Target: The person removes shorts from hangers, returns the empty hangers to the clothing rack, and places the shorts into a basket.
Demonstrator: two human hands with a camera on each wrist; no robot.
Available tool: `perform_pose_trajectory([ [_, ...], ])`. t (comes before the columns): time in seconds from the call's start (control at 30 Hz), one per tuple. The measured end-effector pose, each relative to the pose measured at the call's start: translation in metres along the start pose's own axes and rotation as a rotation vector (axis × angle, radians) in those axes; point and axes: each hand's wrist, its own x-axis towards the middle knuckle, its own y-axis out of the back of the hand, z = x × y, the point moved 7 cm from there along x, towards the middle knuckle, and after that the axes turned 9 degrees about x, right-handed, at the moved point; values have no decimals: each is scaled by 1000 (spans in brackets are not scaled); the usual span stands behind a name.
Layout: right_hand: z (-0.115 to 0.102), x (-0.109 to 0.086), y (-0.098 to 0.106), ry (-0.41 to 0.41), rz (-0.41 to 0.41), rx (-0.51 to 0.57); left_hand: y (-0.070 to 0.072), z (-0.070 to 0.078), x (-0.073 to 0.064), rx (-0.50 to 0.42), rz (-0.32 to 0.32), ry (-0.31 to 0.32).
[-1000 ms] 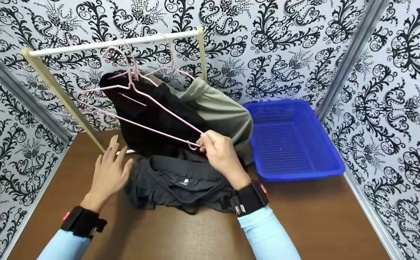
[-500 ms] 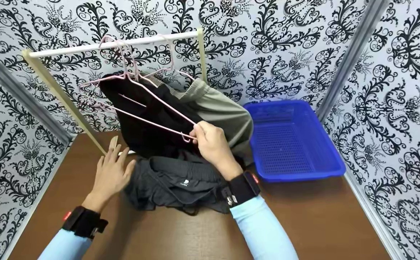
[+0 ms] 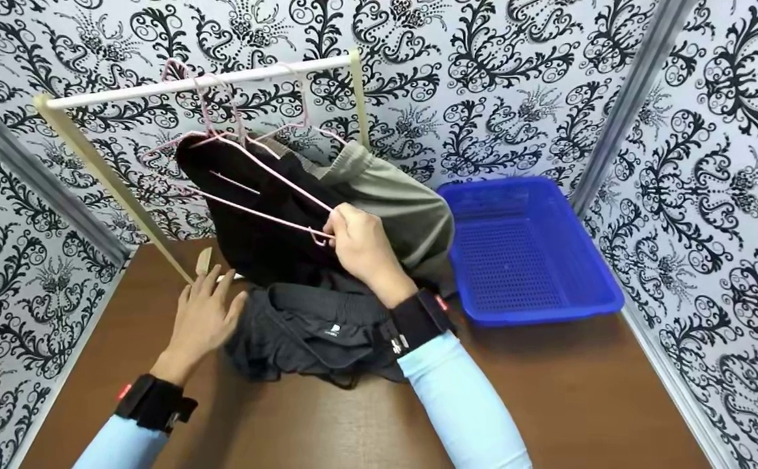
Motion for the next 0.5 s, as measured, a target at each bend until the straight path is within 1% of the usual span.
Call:
perform_pose_trajectory([
  [0.2,-4,7,-7,13,-28,-16,-1,1,1,2,-23,4],
  [0.37,-4,10,-10,3,-36,-13,0,3,1,-11,-18,1],
  [0.5,-3,12,-12,-7,-36,-11,1,5,1,-23,-34,4],
])
